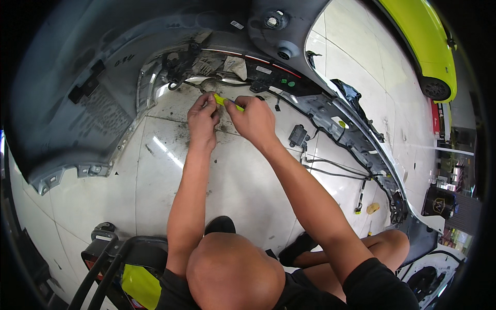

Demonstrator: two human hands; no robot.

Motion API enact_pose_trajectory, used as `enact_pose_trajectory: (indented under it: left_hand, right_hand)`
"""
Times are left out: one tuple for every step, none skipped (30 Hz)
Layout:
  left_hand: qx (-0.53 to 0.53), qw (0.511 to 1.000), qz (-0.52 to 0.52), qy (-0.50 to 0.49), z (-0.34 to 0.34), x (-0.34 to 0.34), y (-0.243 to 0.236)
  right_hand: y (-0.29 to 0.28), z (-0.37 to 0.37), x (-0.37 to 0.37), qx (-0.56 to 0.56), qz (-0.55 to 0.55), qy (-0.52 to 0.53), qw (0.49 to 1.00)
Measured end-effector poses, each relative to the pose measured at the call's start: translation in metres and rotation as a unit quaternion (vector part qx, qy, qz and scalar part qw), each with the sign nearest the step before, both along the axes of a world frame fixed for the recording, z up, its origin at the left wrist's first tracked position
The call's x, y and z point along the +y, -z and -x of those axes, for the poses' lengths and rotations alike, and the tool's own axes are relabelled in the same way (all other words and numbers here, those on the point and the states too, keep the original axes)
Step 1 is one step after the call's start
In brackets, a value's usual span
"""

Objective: The person is repairing a car bumper by applying tape to wires and adjusting components. They are working on the bumper while sitting on the floor in a garage.

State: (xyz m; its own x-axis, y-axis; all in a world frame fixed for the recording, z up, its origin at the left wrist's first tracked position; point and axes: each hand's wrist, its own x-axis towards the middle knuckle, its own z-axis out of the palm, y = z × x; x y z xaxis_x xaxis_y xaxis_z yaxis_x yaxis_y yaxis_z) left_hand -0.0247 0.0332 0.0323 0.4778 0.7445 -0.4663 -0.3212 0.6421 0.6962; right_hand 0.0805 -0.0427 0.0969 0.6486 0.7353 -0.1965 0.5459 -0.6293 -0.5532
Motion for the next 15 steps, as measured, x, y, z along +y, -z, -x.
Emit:
enact_pose_trajectory:
  left_hand:
    - [-0.014,1.000,0.011,0.008,0.001,-0.001,-0.001]
    - [-0.029,0.999,0.021,0.017,0.002,-0.001,-0.002]
    - [-0.043,0.998,0.032,0.025,0.003,-0.001,-0.004]
    - [-0.044,0.997,0.032,0.053,0.003,-0.001,-0.002]
    - [-0.046,0.995,0.033,0.081,0.001,-0.002,0.000]
    - [-0.044,0.993,0.032,0.108,0.002,-0.003,0.003]
    - [-0.017,0.993,0.001,0.115,0.002,-0.005,0.006]
    - [0.009,0.992,-0.031,0.122,0.000,-0.008,0.008]
    - [0.038,0.989,-0.063,0.127,0.001,-0.011,0.009]
    - [0.035,0.993,-0.042,0.106,0.001,-0.015,0.009]
    - [0.031,0.996,-0.021,0.084,0.001,-0.020,0.009]
    - [0.024,0.998,-0.001,0.065,0.000,-0.024,0.010]
    - [0.025,0.997,-0.017,0.072,0.003,-0.022,0.014]
    - [0.027,0.996,-0.034,0.079,0.007,-0.019,0.018]
    - [0.029,0.995,-0.050,0.086,0.009,-0.017,0.019]
  right_hand:
    - [0.002,-0.006,0.001,0.008,0.018,0.000,1.000]
    - [0.004,-0.011,0.001,0.016,0.035,-0.001,0.999]
    - [0.010,-0.015,-0.001,0.027,0.012,0.001,1.000]
    - [0.017,-0.018,-0.005,0.037,-0.010,0.003,0.999]
    - [0.025,-0.023,-0.009,0.046,-0.033,0.005,0.998]
    - [0.031,-0.028,-0.013,0.054,-0.038,-0.005,0.998]
    - [0.035,-0.033,-0.017,0.064,-0.043,-0.017,0.997]
    - [0.039,-0.037,-0.021,0.073,-0.048,-0.028,0.996]
    - [0.040,-0.036,-0.023,0.078,-0.046,-0.022,0.996]
    - [0.040,-0.034,-0.026,0.083,-0.043,-0.016,0.996]
    - [0.042,-0.030,-0.027,0.087,-0.041,-0.010,0.995]
    - [0.046,-0.027,-0.029,0.100,-0.052,-0.009,0.994]
    - [0.050,-0.023,-0.030,0.109,-0.067,-0.006,0.992]
    - [0.055,-0.018,-0.029,0.119,-0.083,-0.003,0.989]
    - [0.057,-0.014,-0.028,0.128,-0.098,-0.001,0.987]
